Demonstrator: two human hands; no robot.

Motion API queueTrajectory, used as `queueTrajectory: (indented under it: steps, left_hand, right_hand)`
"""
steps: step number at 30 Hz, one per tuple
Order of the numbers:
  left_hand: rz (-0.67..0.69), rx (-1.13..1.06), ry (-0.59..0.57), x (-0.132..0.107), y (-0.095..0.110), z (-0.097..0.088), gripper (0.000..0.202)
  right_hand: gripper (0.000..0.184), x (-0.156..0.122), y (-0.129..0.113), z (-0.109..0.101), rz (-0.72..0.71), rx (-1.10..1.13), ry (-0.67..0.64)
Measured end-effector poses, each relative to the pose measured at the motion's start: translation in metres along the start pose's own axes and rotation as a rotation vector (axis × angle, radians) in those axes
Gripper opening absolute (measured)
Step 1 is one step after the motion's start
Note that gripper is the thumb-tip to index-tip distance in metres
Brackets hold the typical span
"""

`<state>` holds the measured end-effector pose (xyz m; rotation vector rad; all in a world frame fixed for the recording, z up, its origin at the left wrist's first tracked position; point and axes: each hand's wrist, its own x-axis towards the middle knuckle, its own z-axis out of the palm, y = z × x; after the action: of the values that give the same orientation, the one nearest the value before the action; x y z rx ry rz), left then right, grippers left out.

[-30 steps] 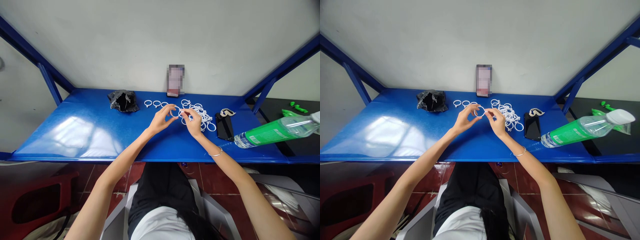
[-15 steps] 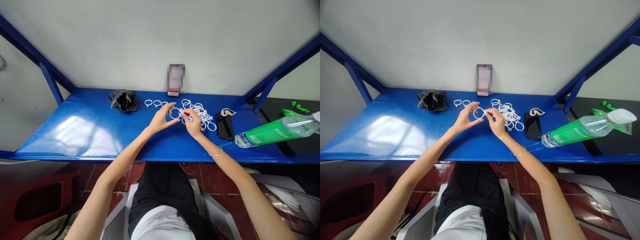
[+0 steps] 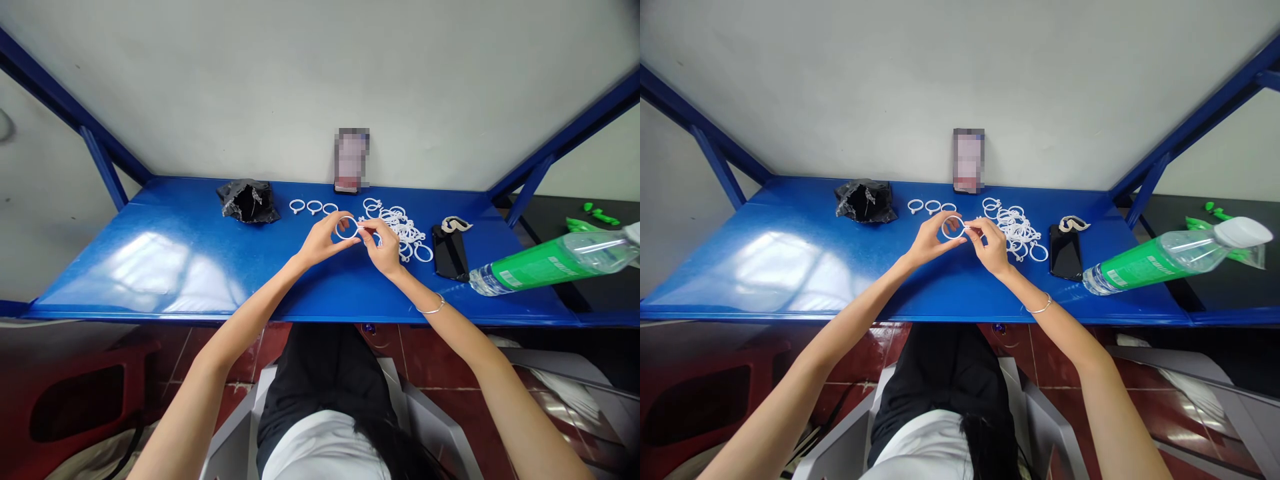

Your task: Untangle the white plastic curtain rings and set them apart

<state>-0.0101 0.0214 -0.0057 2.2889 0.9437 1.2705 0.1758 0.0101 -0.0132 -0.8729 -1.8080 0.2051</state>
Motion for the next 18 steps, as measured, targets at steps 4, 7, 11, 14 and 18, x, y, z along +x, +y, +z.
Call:
queueTrajectory:
  steps: [4,7,11,14,18]
  left_hand:
    - [0.003,-0.018,0.026,-0.0005,-0.0007,0.0016,0.053]
    - [0.001,-0.034,0.042,-0.0006,-0.0006,0.0026,0.05]
    - [-0.024,-0.05,0.04,-0.0006,-0.0003,0.0035,0.047]
    - [-0.028,-0.073,0.05,-0.0004,0.0008,0.0035,0.046]
    - [-0.03,-0.11,0.028,0.0004,0.0032,0.0019,0.049]
  right_hand:
    - [0.024,0.0,-0.0001,-0.0001,0.029,-0.034,-0.007]
    - [0.025,0.0002,-0.0007,-0.0001,0.025,-0.032,-0.003]
    - [0.024,0.0006,-0.0022,0.0,0.011,-0.033,-0.003]
    - [0.022,0.0008,-0.0032,0.0,-0.013,-0.016,0.003]
    - [0.022,0.0005,-0.0031,-0.0001,-0.001,-0.023,0.012]
